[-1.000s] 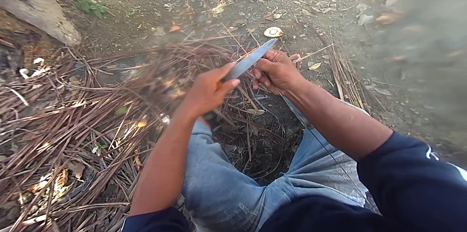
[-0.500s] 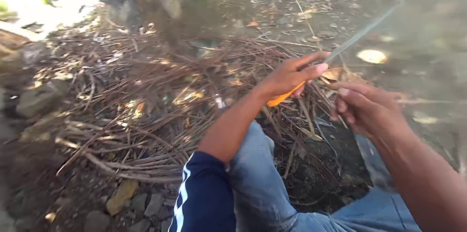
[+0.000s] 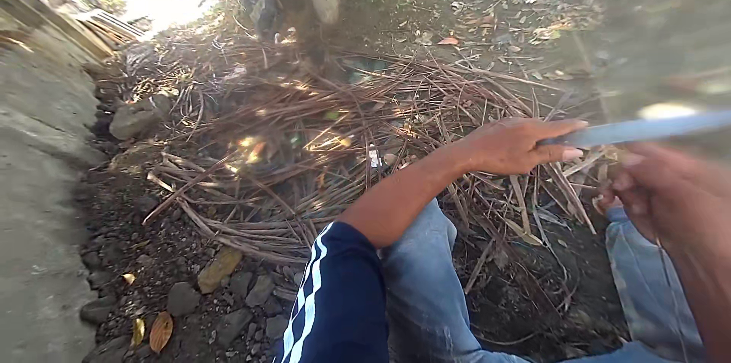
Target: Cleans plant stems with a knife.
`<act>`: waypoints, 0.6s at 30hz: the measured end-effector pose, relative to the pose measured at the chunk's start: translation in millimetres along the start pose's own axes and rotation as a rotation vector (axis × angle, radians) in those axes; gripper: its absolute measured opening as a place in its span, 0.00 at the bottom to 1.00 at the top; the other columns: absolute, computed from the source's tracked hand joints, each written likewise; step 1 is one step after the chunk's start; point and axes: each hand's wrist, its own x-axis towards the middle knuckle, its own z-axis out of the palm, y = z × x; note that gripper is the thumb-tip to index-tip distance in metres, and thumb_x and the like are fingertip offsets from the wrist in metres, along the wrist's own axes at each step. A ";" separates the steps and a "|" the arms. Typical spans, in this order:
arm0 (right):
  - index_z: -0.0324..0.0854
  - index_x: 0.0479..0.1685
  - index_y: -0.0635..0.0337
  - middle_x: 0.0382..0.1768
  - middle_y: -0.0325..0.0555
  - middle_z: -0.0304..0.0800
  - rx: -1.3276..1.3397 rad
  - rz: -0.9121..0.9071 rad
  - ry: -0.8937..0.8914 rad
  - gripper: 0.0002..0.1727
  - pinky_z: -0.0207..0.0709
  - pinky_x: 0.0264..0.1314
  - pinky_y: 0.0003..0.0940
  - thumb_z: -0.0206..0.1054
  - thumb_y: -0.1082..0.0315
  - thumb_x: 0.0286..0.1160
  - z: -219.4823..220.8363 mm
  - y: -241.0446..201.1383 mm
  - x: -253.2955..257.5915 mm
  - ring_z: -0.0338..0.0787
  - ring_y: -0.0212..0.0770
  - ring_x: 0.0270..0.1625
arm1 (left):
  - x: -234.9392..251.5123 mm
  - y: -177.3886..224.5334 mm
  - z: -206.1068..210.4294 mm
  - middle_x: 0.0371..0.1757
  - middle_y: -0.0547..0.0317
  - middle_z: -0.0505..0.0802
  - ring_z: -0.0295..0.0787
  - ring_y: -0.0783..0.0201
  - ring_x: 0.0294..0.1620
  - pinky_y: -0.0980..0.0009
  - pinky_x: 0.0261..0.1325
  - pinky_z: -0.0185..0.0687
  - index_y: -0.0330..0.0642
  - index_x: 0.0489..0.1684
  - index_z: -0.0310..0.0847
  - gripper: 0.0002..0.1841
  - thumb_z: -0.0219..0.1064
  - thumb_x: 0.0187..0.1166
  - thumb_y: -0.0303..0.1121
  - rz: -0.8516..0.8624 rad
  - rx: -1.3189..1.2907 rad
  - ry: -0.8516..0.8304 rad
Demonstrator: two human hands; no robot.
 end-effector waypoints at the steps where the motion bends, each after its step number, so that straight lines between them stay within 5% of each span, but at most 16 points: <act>1: 0.85 0.63 0.57 0.16 0.23 0.81 0.002 -0.005 0.005 0.17 0.76 0.17 0.16 0.54 0.67 0.85 -2.8 0.3 0.0 0.76 0.21 0.12 | -0.2 1.9 -2.9 0.61 0.45 0.93 0.91 0.54 0.61 0.50 0.68 0.83 0.40 0.83 0.74 0.24 0.61 0.90 0.37 -0.015 -0.009 0.007; 4: 0.82 0.69 0.62 0.17 0.23 0.82 -0.006 -0.012 0.013 0.19 0.76 0.18 0.15 0.54 0.68 0.86 -6.8 -2.9 -3.0 0.77 0.21 0.13 | 0.2 -7.7 -13.5 0.59 0.40 0.92 0.91 0.48 0.57 0.46 0.65 0.83 0.36 0.84 0.71 0.24 0.57 0.92 0.35 -0.132 -0.062 0.097; 7: 0.85 0.63 0.60 0.16 0.24 0.81 0.002 0.007 0.033 0.18 0.78 0.19 0.17 0.53 0.68 0.85 -4.7 -9.0 0.1 0.76 0.22 0.13 | 3.0 -2.7 -1.8 0.57 0.44 0.93 0.92 0.53 0.55 0.50 0.63 0.86 0.39 0.83 0.72 0.25 0.61 0.90 0.37 -0.059 -0.039 0.028; 9: 0.86 0.53 0.49 0.13 0.22 0.77 0.099 0.086 0.034 0.16 0.78 0.19 0.20 0.50 0.66 0.84 2.7 -17.0 4.2 0.73 0.22 0.11 | -1.3 5.6 -4.6 0.62 0.41 0.91 0.91 0.50 0.59 0.49 0.66 0.83 0.38 0.83 0.73 0.24 0.61 0.89 0.34 -0.018 -0.066 0.017; 12: 0.83 0.61 0.47 0.11 0.23 0.73 0.269 0.168 0.046 0.17 0.76 0.19 0.21 0.50 0.63 0.86 12.8 -29.0 0.1 0.70 0.22 0.11 | 0.1 -10.6 -4.2 0.70 0.42 0.88 0.88 0.51 0.67 0.49 0.73 0.80 0.38 0.85 0.69 0.25 0.57 0.91 0.37 -0.059 -0.071 0.097; 15: 0.82 0.42 0.48 0.10 0.26 0.71 0.356 0.169 0.083 0.14 0.75 0.18 0.23 0.48 0.63 0.87 18.6 -30.3 1.0 0.68 0.24 0.10 | 2.0 -4.0 4.8 0.60 0.44 0.91 0.91 0.52 0.55 0.49 0.62 0.86 0.41 0.84 0.71 0.26 0.59 0.90 0.40 0.024 0.027 0.035; 16: 0.82 0.43 0.50 0.10 0.27 0.71 0.367 0.168 0.087 0.15 0.75 0.18 0.23 0.47 0.64 0.88 18.3 -30.1 1.2 0.68 0.24 0.10 | 2.4 -4.5 4.8 0.59 0.43 0.91 0.91 0.51 0.55 0.48 0.61 0.86 0.42 0.84 0.72 0.26 0.60 0.90 0.41 0.028 0.037 0.027; 18: 0.82 0.66 0.59 0.12 0.28 0.72 0.371 0.164 0.084 0.19 0.75 0.17 0.22 0.48 0.66 0.90 14.9 -28.4 -0.7 0.69 0.25 0.10 | 3.4 -12.6 1.9 0.63 0.42 0.90 0.90 0.48 0.57 0.44 0.63 0.83 0.44 0.86 0.70 0.26 0.58 0.91 0.43 -0.055 0.026 0.070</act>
